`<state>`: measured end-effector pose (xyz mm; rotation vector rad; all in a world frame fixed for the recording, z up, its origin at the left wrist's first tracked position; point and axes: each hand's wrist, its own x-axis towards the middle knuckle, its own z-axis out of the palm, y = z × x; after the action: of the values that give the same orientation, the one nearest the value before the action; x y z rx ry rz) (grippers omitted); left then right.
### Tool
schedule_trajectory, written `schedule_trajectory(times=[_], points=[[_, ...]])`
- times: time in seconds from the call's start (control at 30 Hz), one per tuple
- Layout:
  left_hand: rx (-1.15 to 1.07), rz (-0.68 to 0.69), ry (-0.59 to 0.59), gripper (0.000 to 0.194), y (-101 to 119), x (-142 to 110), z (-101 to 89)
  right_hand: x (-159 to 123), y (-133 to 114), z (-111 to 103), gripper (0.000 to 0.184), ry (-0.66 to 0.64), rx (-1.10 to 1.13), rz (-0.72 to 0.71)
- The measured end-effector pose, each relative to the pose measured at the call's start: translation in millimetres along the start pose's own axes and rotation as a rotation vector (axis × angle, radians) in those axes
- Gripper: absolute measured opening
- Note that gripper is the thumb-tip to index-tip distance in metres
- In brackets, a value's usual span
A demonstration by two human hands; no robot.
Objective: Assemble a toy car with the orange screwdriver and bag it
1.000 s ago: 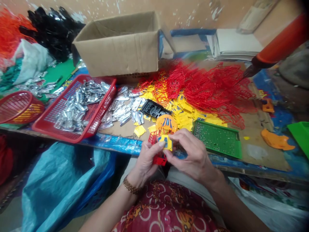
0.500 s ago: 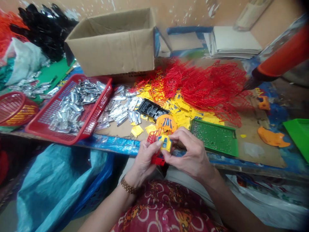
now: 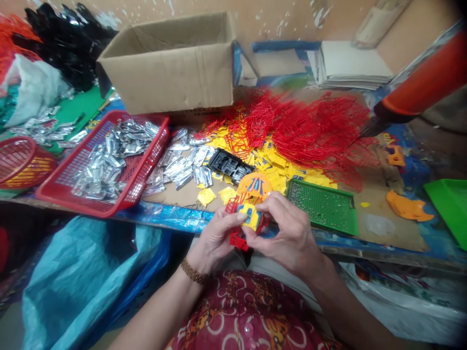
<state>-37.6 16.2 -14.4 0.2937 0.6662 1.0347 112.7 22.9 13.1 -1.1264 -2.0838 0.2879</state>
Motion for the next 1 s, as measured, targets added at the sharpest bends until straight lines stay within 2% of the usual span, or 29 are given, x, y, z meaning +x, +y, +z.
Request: schedule_trajectory(times=[0.13, 0.3, 0.43, 0.57, 0.77, 1.0], points=[[-0.042, -0.057, 0.041, 0.033, 1.8, 3.0, 5.0, -0.4, 1.4, -0.1, 0.015, 0.005, -0.001, 0.007], [-0.031, -0.018, 0.09, 0.031, 1.7, 8.1, 4.9, -0.3, 4.0, 1.8, 0.018, -0.004, 0.005, 0.003], [-0.065, -0.016, 0.115, 0.035, 2.9, 9.8, 4.5, -2.0, 2.9, 3.0, 0.028, 0.02, 0.095, -0.024], [-0.108, -0.025, 0.119, 0.037, 3.7, 8.4, 4.6, -3.7, 0.8, 0.3, 0.037, 0.062, 0.182, 0.029], [-0.139, -0.046, 0.135, 0.038, 2.7, 5.7, 2.0, -4.1, 3.9, -6.5, 0.036, 0.134, 0.141, 0.044], [-0.021, 0.034, 0.098, 0.033, -0.4, 1.0, 7.6, -9.1, 9.2, -5.5, 0.049, 0.168, 0.134, 0.187]])
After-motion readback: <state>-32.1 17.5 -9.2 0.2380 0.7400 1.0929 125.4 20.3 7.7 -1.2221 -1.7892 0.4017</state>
